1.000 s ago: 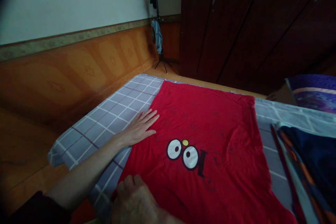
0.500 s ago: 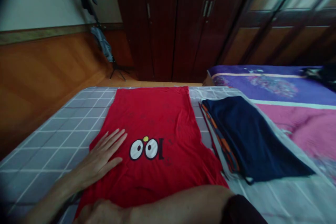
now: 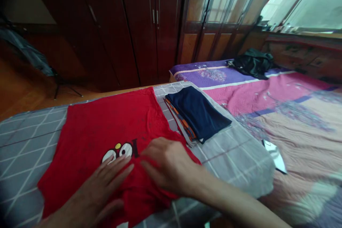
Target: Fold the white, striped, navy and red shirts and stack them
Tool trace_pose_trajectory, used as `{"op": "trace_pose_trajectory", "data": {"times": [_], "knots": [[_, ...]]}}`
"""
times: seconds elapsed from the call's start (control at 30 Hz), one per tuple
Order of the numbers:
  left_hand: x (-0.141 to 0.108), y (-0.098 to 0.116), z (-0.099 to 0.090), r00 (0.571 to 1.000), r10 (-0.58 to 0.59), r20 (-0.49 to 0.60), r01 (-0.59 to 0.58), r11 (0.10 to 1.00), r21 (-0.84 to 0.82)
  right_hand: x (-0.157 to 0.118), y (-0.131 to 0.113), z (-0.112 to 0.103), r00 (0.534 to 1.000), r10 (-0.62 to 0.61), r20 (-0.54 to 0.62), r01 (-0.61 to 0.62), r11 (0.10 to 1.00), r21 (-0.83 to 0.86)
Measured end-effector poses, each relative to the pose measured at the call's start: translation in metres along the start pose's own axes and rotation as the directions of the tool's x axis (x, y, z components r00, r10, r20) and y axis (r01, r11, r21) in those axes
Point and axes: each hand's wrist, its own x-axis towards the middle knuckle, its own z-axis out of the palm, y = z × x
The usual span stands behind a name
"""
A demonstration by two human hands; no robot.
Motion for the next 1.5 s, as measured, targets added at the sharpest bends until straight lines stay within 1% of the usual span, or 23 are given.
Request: {"op": "trace_pose_trajectory", "data": {"times": [0.03, 0.07, 0.13, 0.17, 0.2, 0.23, 0.3, 0.43, 0.5, 0.53, 0.63, 0.7, 0.77, 0.8, 0.87, 0.93, 0.97, 1.03, 1.13, 1.2, 1.27, 1.37, 1.5], "knots": [[0.018, 0.005, -0.008, 0.998, 0.056, 0.024, -0.054, 0.998, -0.043, -0.015, 0.018, -0.005, 0.973, 0.181, -0.140, -0.181, 0.983, 0.014], [0.037, 0.010, -0.016, 0.994, 0.096, 0.044, -0.092, 0.991, -0.094, -0.032, 0.034, -0.008, 0.911, 0.353, -0.214, -0.353, 0.935, 0.039], [0.076, 0.016, -0.024, 0.981, 0.188, 0.056, -0.174, 0.967, -0.187, -0.065, 0.061, -0.009, 0.714, 0.644, -0.275, -0.652, 0.754, 0.074], [0.094, 0.019, -0.024, 0.971, 0.233, 0.055, -0.216, 0.951, -0.221, -0.080, 0.069, -0.007, 0.629, 0.734, -0.259, -0.741, 0.666, 0.086], [0.111, 0.022, -0.021, 0.962, 0.269, 0.050, -0.249, 0.937, -0.246, -0.093, 0.074, -0.004, 0.571, 0.792, -0.216, -0.797, 0.597, 0.085], [0.124, 0.025, -0.016, 0.954, 0.297, 0.050, -0.274, 0.924, -0.269, -0.103, 0.075, -0.001, 0.529, 0.830, -0.175, -0.836, 0.545, 0.059], [0.141, 0.033, -0.001, 0.942, 0.334, 0.042, -0.303, 0.897, -0.323, -0.113, 0.071, 0.008, 0.506, 0.854, -0.119, -0.861, 0.507, -0.024], [0.143, 0.045, 0.033, 0.951, 0.307, -0.028, -0.288, 0.851, -0.440, -0.108, 0.058, 0.022, 0.547, 0.830, -0.104, -0.834, 0.531, -0.150], [0.139, 0.046, 0.042, 0.963, 0.260, -0.066, -0.256, 0.816, -0.519, -0.103, 0.058, 0.023, 0.528, 0.844, -0.096, -0.848, 0.519, -0.104], [0.138, 0.046, 0.044, 0.971, 0.225, -0.081, -0.230, 0.785, -0.576, -0.101, 0.059, 0.022, 0.516, 0.853, -0.084, -0.856, 0.516, -0.021], [0.139, 0.041, 0.044, 0.998, 0.029, -0.051, -0.058, 0.595, -0.801, -0.093, 0.059, 0.018, 0.499, 0.866, -0.040, -0.797, 0.476, 0.373], [0.142, 0.036, 0.042, 0.992, -0.116, 0.050, 0.090, 0.372, -0.924, -0.082, 0.052, 0.019, 0.513, 0.855, -0.081, -0.706, 0.474, 0.526], [0.145, 0.029, 0.042, 0.961, -0.216, 0.172, 0.203, 0.127, -0.971, -0.066, 0.037, 0.025, 0.563, 0.804, -0.193, -0.652, 0.575, 0.495], [0.146, 0.025, 0.044, 0.944, -0.247, 0.217, 0.232, 0.032, -0.972, -0.058, 0.029, 0.032, 0.618, 0.741, -0.261, -0.616, 0.663, 0.425], [0.148, 0.015, 0.046, 0.915, -0.299, 0.269, 0.266, -0.052, -0.962, -0.042, 0.011, 0.049, 0.758, 0.552, -0.348, -0.498, 0.834, 0.239], [0.150, 0.006, 0.049, 0.895, -0.344, 0.283, 0.289, -0.034, -0.957, -0.030, -0.004, 0.070, 0.865, 0.379, -0.329, -0.375, 0.924, 0.078], [0.150, 0.002, 0.049, 0.888, -0.365, 0.281, 0.299, -0.008, -0.954, -0.026, -0.009, 0.079, 0.898, 0.332, -0.290, -0.341, 0.940, 0.019], [0.150, -0.002, 0.049, 0.877, -0.394, 0.273, 0.323, 0.066, -0.944, -0.023, -0.016, 0.094, 0.929, 0.315, -0.194, -0.330, 0.943, -0.047], [0.149, -0.001, 0.046, 0.879, -0.412, 0.240, 0.371, 0.277, -0.886, -0.028, -0.018, 0.101, 0.934, 0.342, -0.104, -0.350, 0.934, -0.069], [0.147, 0.002, 0.045, 0.897, -0.391, 0.207, 0.376, 0.429, -0.821, -0.036, -0.016, 0.099, 0.941, 0.321, -0.106, -0.331, 0.940, -0.089], [0.146, 0.004, 0.044, 0.911, -0.374, 0.175, 0.365, 0.533, -0.763, -0.047, -0.012, 0.095, 0.948, 0.294, -0.121, -0.309, 0.942, -0.133], [0.145, 0.004, 0.046, 0.903, -0.404, 0.150, 0.385, 0.600, -0.701, -0.066, -0.006, 0.086, 0.949, 0.276, -0.154, -0.306, 0.925, -0.226], [0.146, 0.001, 0.049, 0.894, -0.424, 0.146, 0.396, 0.594, -0.700, -0.088, -0.003, 0.075, 0.946, 0.257, -0.199, -0.306, 0.911, -0.277]]}}
